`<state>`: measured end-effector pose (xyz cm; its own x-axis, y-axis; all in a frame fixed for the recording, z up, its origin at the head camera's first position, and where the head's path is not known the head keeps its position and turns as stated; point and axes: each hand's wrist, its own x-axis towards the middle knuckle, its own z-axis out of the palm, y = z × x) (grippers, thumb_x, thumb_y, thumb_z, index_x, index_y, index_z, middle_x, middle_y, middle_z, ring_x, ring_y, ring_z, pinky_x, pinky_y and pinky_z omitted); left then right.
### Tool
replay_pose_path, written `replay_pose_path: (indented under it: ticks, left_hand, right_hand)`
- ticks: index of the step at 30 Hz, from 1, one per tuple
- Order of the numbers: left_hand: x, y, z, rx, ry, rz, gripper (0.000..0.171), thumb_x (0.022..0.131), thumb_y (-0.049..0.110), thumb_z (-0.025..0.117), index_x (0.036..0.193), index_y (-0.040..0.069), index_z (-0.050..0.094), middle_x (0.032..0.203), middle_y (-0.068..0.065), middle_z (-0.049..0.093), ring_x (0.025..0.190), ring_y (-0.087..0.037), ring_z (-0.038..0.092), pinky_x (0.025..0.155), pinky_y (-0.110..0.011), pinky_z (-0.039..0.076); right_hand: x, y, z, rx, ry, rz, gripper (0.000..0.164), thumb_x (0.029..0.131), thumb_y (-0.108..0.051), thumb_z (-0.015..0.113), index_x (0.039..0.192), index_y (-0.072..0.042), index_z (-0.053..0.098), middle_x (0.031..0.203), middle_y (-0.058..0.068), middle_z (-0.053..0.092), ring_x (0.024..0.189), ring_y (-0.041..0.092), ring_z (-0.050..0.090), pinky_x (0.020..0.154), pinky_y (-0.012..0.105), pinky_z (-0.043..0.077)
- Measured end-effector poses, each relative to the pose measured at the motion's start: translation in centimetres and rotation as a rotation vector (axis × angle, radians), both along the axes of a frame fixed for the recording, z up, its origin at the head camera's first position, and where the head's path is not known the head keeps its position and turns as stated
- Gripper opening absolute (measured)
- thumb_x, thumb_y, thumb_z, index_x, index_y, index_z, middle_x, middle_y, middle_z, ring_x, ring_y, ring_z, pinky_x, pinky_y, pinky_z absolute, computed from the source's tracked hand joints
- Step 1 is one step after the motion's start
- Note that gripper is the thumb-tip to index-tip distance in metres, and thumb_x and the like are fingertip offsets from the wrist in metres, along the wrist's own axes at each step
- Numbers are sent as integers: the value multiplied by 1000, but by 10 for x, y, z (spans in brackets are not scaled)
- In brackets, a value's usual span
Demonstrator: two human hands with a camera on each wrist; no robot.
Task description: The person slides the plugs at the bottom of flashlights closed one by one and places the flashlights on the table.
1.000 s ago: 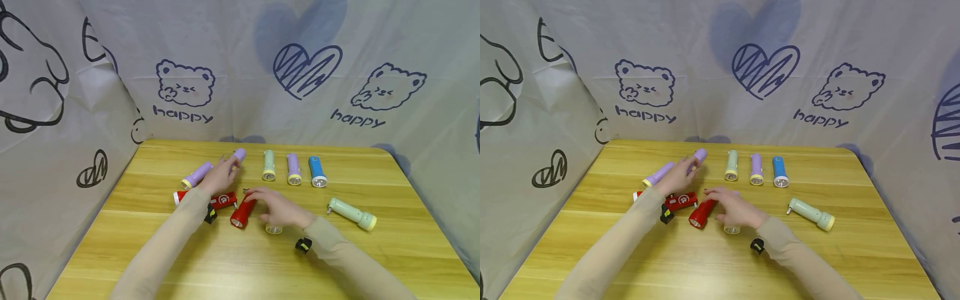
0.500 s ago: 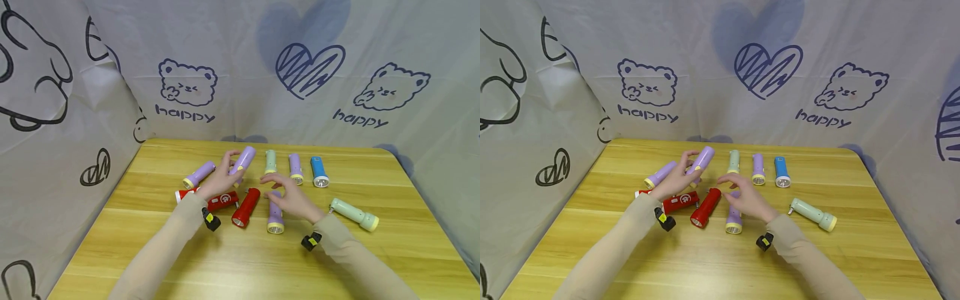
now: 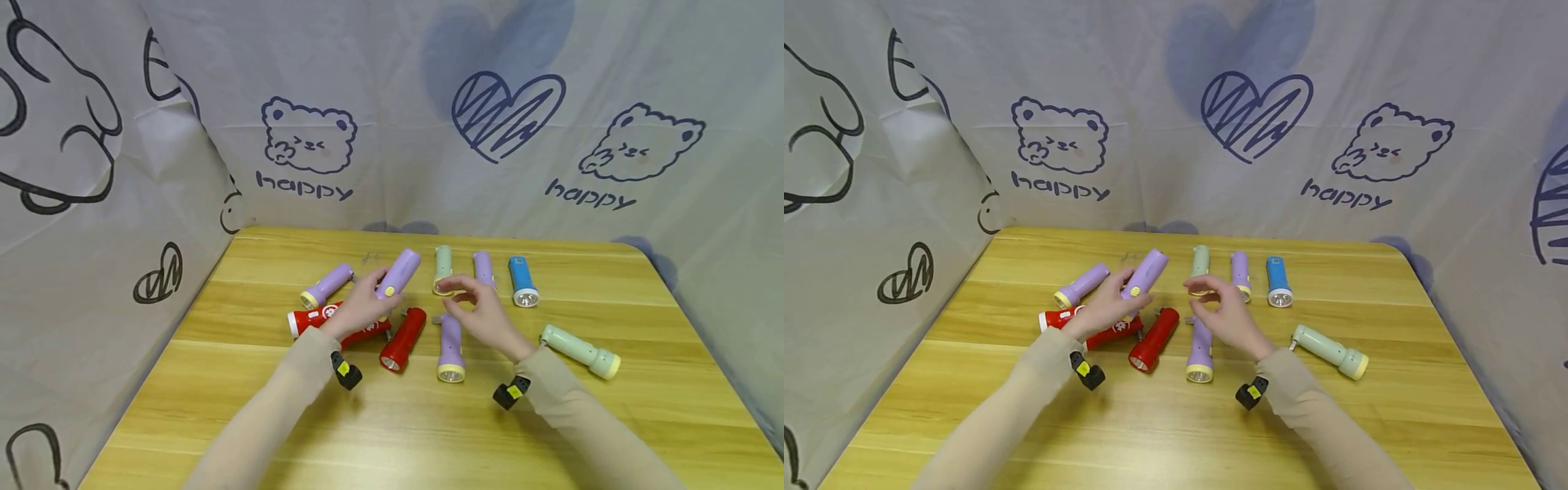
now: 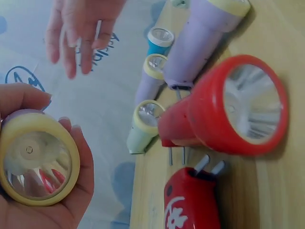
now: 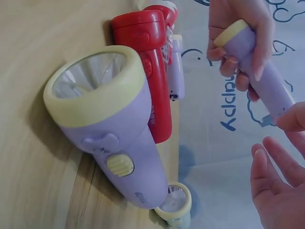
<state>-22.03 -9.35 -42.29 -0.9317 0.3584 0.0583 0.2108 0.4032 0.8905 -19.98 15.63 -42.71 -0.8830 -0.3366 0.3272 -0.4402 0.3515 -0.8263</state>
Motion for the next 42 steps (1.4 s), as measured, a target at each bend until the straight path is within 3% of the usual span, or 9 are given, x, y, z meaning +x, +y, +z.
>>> replay_pose_path:
  ticks: [6,11,16,19,22,28,42]
  left_hand:
    - [4,3,-4,-129,196,45,47,91,16,69,133,4,50,119,-18,66,100,-28,65,91,-45,56]
    - [9,5,-3,-226,366,69,49,87,8,71,131,5,50,111,-18,71,88,-28,69,83,-45,59]
    - [12,6,-4,-316,476,82,48,84,8,73,128,5,55,103,-17,73,81,-28,69,77,-45,59]
    - [13,6,-5,-346,530,96,46,83,9,74,126,4,59,101,-17,74,78,-29,69,73,-46,58]
    - [12,6,-7,-359,585,96,45,81,11,75,124,5,62,101,-15,74,80,-29,70,73,-46,58]
    - [14,7,-9,-347,636,72,42,82,13,76,121,5,63,101,-13,75,77,-28,70,71,-45,59]
    - [20,15,-11,-330,659,75,31,81,13,73,109,6,62,82,-10,70,62,-19,61,56,-33,51]
  right_hand:
    - [-1,-3,3,-77,4,-6,31,93,2,66,124,4,63,121,19,69,112,36,64,92,23,54]
    - [-1,-7,4,-130,63,-13,35,93,1,68,127,6,60,126,21,66,111,14,65,94,25,55]
    - [4,-13,10,-175,187,-23,39,88,7,71,126,8,61,125,24,66,108,-3,61,94,25,55]
    - [7,-17,14,-167,284,-30,43,84,8,74,126,5,63,125,22,67,111,2,62,94,19,54]
    - [7,-20,16,-112,373,-42,50,82,5,79,128,-1,64,129,17,67,117,13,63,99,22,53]
    - [7,-24,12,-9,472,-32,55,81,2,81,132,-1,62,137,17,63,128,32,60,113,23,43]
    - [6,-34,8,-51,573,-61,48,81,7,78,127,1,66,130,19,68,117,34,67,107,17,47]
